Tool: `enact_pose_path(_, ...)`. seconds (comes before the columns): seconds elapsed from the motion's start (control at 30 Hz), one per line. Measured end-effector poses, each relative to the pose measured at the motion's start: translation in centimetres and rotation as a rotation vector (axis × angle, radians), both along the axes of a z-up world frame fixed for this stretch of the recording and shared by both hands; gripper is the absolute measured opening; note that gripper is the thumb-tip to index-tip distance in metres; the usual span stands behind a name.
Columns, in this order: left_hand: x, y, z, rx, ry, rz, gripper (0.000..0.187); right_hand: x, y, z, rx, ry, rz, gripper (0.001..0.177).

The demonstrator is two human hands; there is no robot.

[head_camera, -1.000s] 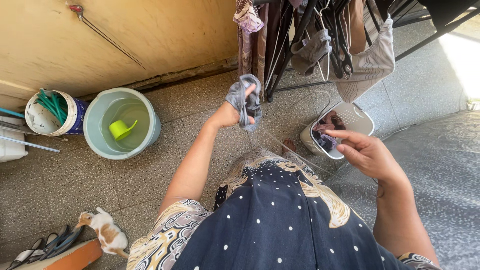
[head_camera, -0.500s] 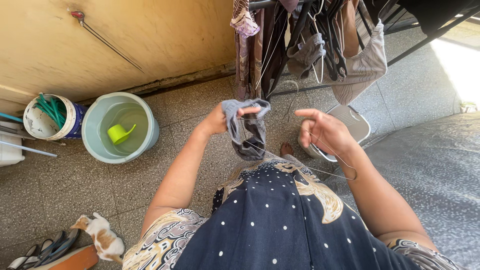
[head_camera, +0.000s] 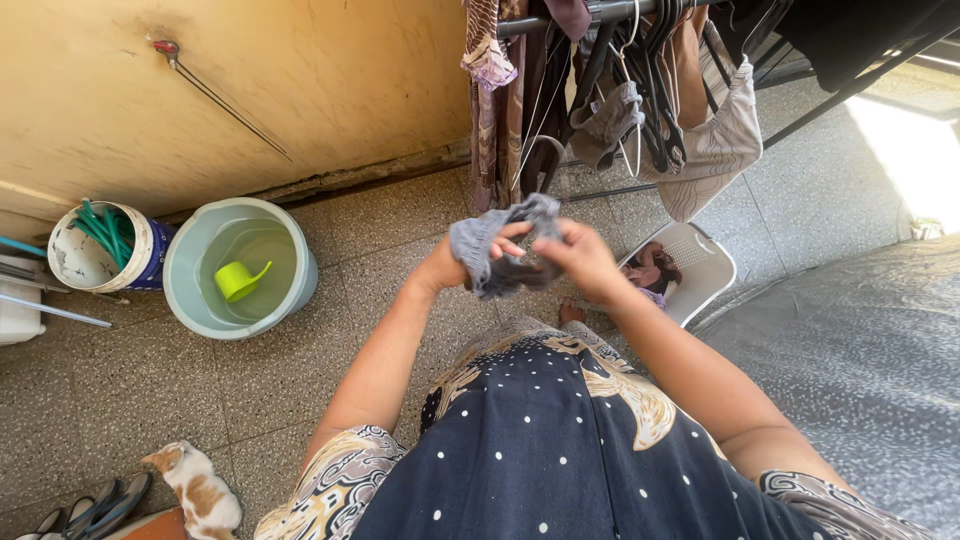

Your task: The person takes various items of clothing from a laundry basket and hangs them onto hangers on a drying rack by hand.

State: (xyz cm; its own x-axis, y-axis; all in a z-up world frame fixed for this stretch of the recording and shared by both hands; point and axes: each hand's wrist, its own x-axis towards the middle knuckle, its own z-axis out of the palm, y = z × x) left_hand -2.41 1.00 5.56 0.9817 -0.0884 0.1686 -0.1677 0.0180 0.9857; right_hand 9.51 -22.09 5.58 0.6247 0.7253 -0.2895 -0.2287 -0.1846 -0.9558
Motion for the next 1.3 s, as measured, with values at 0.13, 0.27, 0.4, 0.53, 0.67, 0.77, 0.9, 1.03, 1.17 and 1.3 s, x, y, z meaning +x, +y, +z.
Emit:
enact_pose_path(0.13, -1.6, 3.1, -1.1, -0.182, -0.135, 0.017, 0.022, 4.4, -3.1, 1.0, 0.200, 0.290, -0.357, 0.017)
enact_pose_path(0.27, -4.2, 5.2, -2.8, -0.057, 0.111, 0.137, 0.019, 7.3, -6.7, 1.3, 0.291, 0.297, -0.383, 0.015)
enact_pose_path(0.4, -5.4, 6.1, -6.7, 0.148, 0.208, 0.260, 0.019, 8.4, -7.7, 1.3, 0.204, 0.260, -0.368, 0.016)
enact_pose_path(0.53, -6.0, 6.9, -9.8, 0.210, 0.143, 0.369, 0.017, 7.8, -7.4, 1.4, -0.204, -0.557, -0.349, 0.021)
enact_pose_path(0.67, -6.1, 7.2, -10.0, 0.326, 0.041, 0.516, 0.014, 7.0, -6.5, 1.9, -0.381, -1.168, -0.318, 0.021)
enact_pose_path(0.77, -6.0, 6.9, -7.9, 0.385, 0.030, 0.514, 0.015, 6.7, -5.2, 3.3, -0.234, -0.330, -0.354, 0.018)
enact_pose_path(0.9, -5.2, 5.1, -6.7, 0.492, 0.020, 0.483, 0.015, 6.1, -2.8, 4.1, -0.006, -0.098, -0.469, 0.016)
enact_pose_path(1.03, -4.1, 3.6, -7.4, 0.401, -0.029, 0.538, 0.014, 4.9, -1.4, 3.8, 0.031, 0.083, -0.372, 0.023)
enact_pose_path(1.17, -3.4, 4.8, -7.9, 0.335, -0.056, 0.585, 0.015, 5.1, -3.4, 3.9, -0.260, -1.097, -0.300, 0.035)
enact_pose_path(1.3, -2.3, 5.9, -8.7, 0.334, -0.098, 0.478, 0.014, 4.5, -4.2, 5.0, -0.516, -0.912, -0.176, 0.033)
